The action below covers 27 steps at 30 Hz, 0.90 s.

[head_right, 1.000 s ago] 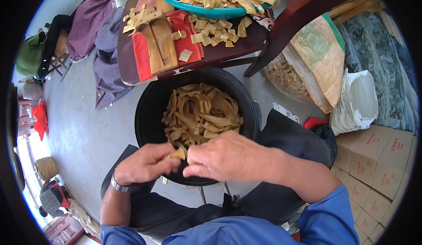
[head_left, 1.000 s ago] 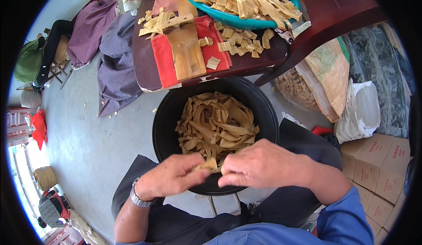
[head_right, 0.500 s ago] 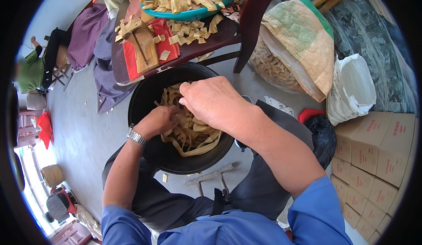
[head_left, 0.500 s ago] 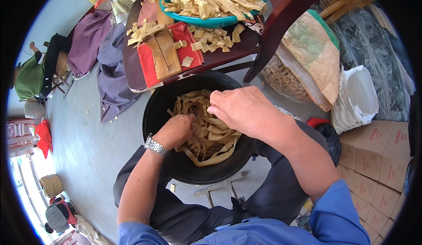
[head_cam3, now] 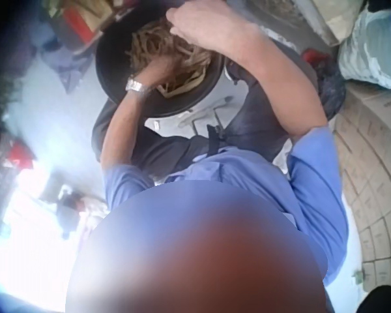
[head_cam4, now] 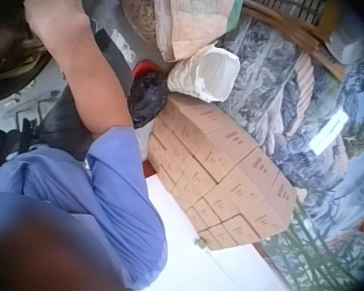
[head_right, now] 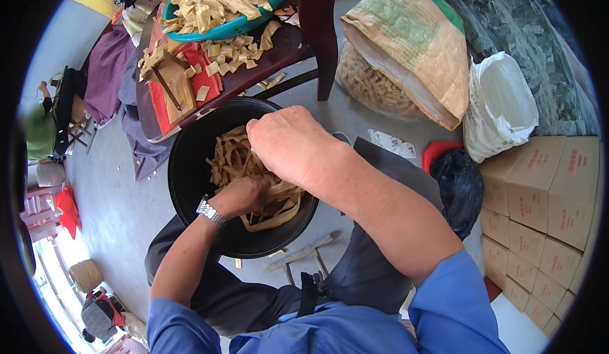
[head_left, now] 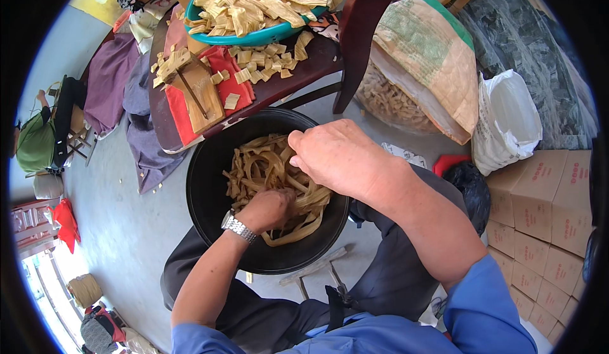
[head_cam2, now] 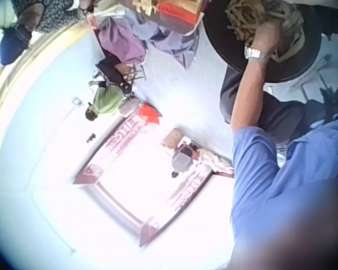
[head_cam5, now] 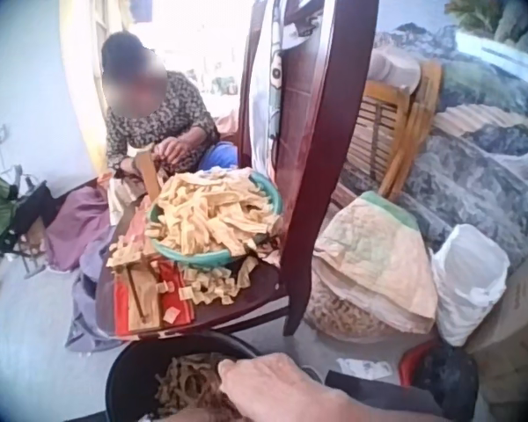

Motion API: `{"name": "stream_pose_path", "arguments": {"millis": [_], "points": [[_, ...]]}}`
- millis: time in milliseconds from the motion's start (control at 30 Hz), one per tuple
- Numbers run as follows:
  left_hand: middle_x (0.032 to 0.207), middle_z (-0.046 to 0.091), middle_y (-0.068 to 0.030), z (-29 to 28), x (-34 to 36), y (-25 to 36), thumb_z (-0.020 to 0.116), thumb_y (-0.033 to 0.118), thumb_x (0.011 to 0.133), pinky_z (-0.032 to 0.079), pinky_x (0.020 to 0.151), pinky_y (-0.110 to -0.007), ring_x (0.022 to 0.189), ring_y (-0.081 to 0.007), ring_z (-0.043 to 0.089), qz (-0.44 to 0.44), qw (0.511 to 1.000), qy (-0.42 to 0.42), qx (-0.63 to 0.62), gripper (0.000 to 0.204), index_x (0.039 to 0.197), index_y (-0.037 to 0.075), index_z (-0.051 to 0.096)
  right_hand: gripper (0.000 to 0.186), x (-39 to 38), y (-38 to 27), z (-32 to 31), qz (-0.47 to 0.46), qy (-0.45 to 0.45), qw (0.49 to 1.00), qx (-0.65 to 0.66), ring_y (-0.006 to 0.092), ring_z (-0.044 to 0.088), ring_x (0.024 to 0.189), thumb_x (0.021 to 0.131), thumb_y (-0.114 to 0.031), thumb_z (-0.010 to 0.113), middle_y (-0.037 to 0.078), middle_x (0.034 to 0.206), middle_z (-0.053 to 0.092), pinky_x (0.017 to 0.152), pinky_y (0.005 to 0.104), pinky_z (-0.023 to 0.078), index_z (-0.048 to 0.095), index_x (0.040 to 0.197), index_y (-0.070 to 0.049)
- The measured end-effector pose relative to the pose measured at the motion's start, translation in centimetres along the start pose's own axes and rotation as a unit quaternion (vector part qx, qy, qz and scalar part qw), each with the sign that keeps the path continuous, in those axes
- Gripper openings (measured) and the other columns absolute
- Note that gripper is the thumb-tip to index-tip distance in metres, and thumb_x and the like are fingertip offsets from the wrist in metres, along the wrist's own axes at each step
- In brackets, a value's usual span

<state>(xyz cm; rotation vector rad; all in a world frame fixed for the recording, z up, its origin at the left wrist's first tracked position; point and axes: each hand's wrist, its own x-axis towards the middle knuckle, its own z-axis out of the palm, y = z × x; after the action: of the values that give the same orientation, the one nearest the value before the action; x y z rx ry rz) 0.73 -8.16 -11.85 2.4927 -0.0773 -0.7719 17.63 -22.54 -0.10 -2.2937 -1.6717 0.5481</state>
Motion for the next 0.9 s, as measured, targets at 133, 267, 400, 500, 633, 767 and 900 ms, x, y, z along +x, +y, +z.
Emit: {"name": "stream_pose_path", "arguments": {"millis": [133, 267, 400, 500, 633, 767, 900], "points": [[0.076, 0.065, -0.0203, -4.0, -3.9, 1.5, 0.064, 0.021, 0.096, 0.052, 0.067, -0.043, 0.072, -0.0374, 0.065, 0.011, 0.989, 0.067, -0.134, 0.020, 0.093, 0.001, 0.062, 0.022, 0.4, -0.5, -0.3, 0.000, -0.038, 0.999, 0.003, 0.0373, 0.069, 0.087, 0.091, -0.019, 0.064, 0.018, 0.084, 0.069, 0.078, 0.0455, 0.054, 0.060, 0.101, 0.001], [0.072, 0.060, -0.0097, -8.3, -8.5, 3.4, 0.065, 0.014, 0.098, 0.047, 0.059, -0.030, 0.062, -0.0158, 0.058, -0.038, 0.938, 0.200, -0.280, 0.013, 0.103, 0.002, 0.066, 0.040, 1.7, -2.3, -0.3, -0.096, -0.110, 0.981, 0.127, 0.0352, 0.064, 0.108, 0.081, -0.018, 0.073, 0.017, 0.111, 0.066, 0.091, 0.0452, 0.051, 0.061, 0.117, -0.005], [0.078, 0.064, -0.0008, -11.9, -14.0, 6.5, 0.065, 0.008, 0.098, 0.047, 0.062, -0.024, 0.068, -0.0060, 0.057, -0.038, 0.856, 0.317, -0.406, 0.017, 0.112, 0.000, 0.068, 0.033, 2.3, -3.9, 0.3, -0.173, -0.026, 0.970, 0.170, 0.0369, 0.064, 0.099, 0.086, -0.021, 0.070, 0.015, 0.102, 0.065, 0.090, 0.0452, 0.050, 0.064, 0.112, -0.003], [0.068, 0.056, -0.0041, -14.8, -17.7, 8.5, 0.054, 0.018, 0.104, 0.050, 0.076, -0.036, 0.064, -0.0155, 0.056, 0.046, 0.831, 0.425, -0.356, 0.023, 0.112, -0.002, 0.061, 0.024, 3.6, -5.6, -0.6, -0.130, -0.052, 0.969, 0.204, 0.0373, 0.063, 0.094, 0.094, -0.024, 0.061, 0.016, 0.097, 0.064, 0.086, 0.0473, 0.049, 0.064, 0.100, -0.001], [0.064, 0.045, 0.0015, -17.9, -21.6, 9.5, 0.046, 0.024, 0.108, 0.044, 0.074, -0.036, 0.061, -0.0125, 0.046, 0.185, 0.789, 0.502, -0.302, 0.030, 0.125, 0.003, 0.059, 0.029, 4.2, -5.8, -1.5, -0.110, -0.041, 0.969, 0.216, 0.0376, 0.064, 0.089, 0.099, -0.027, 0.052, 0.017, 0.087, 0.064, 0.082, 0.0481, 0.049, 0.061, 0.092, -0.001], [0.064, 0.037, 0.0000, -20.0, -30.1, 11.6, 0.039, 0.019, 0.109, 0.042, 0.083, -0.034, 0.061, -0.0119, 0.041, 0.201, 0.673, 0.630, -0.332, 0.030, 0.083, 0.010, 0.049, 0.026, 4.6, -5.8, -0.7, -0.080, -0.036, 0.981, 0.171, 0.0375, 0.065, 0.091, 0.097, -0.026, 0.054, 0.018, 0.088, 0.065, 0.081, 0.0488, 0.049, 0.060, 0.097, -0.001], [0.069, 0.040, -0.0035, -20.6, -37.6, 11.4, 0.039, 0.020, 0.109, 0.044, 0.091, -0.035, 0.064, -0.0156, 0.046, 0.237, 0.643, 0.646, -0.336, 0.038, 0.072, 0.011, 0.044, 0.031, 4.1, -5.6, -0.4, -0.102, -0.030, 0.973, 0.205, 0.0386, 0.065, 0.090, 0.102, -0.031, 0.050, 0.018, 0.089, 0.067, 0.082, 0.0478, 0.049, 0.059, 0.099, -0.001]]}}
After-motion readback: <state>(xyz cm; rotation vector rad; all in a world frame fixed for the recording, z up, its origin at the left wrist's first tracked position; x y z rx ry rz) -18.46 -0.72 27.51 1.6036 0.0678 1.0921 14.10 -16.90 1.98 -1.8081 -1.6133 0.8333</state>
